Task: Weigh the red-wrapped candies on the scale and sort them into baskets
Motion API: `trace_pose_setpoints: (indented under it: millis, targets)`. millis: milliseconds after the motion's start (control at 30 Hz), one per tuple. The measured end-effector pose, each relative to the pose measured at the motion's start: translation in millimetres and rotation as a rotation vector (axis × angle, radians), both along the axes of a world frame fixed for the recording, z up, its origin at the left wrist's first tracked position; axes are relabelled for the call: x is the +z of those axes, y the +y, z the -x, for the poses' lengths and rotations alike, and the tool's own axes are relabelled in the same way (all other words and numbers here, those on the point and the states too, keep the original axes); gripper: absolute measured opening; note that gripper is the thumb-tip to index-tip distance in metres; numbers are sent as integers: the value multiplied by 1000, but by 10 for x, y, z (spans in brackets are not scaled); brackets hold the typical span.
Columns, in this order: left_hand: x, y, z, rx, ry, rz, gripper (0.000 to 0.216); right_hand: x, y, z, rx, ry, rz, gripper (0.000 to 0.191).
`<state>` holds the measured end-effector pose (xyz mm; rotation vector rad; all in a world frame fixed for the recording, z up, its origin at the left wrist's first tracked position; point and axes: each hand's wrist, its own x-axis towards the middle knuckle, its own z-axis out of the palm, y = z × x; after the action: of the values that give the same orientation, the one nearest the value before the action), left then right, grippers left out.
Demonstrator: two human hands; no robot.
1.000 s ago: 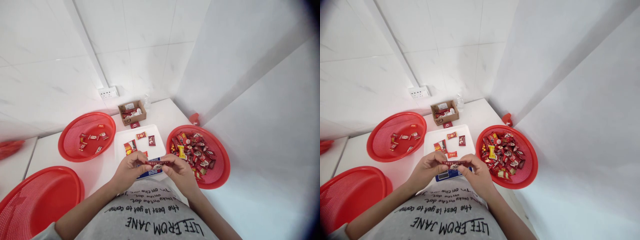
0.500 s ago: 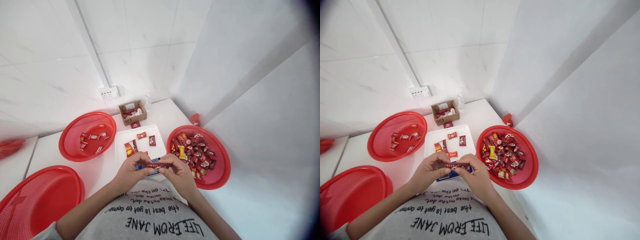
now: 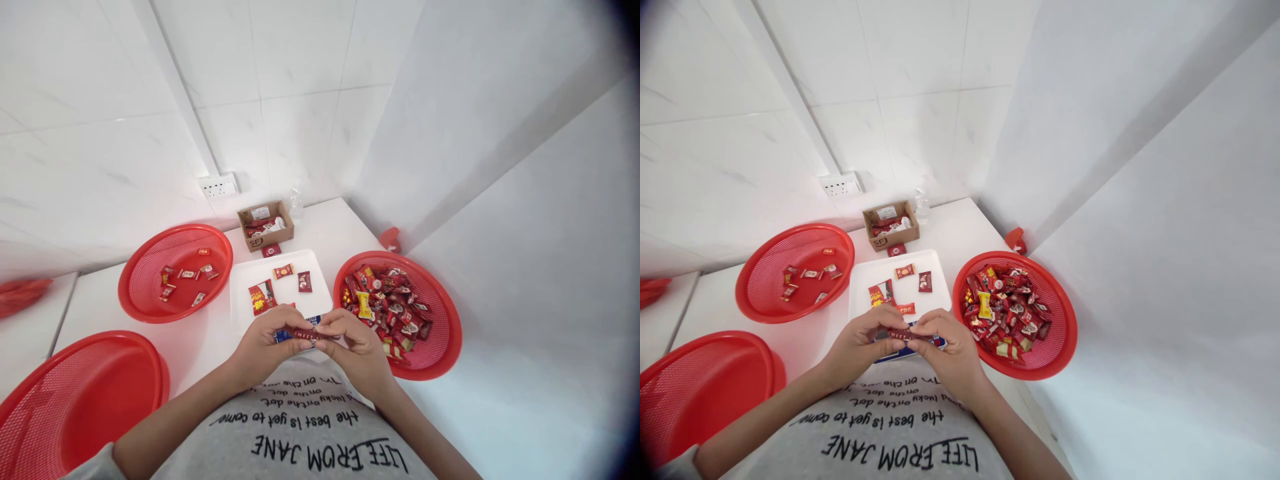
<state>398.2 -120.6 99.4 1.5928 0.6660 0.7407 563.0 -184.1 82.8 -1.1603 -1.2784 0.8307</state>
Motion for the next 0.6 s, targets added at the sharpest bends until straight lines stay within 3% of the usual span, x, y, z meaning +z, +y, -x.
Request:
trace_pose_setpoints:
  millis: [367, 500, 600]
  targets:
    - [-8, -17, 3, -11, 57, 86, 22, 27, -17, -17, -6, -20, -7, 5]
    - [-16, -16, 11, -93, 42, 250, 44, 48, -33, -19, 4, -40, -8, 6]
    - [-39, -22, 5, -152, 30, 436, 42, 51, -34, -14, 2, -82, -4, 6]
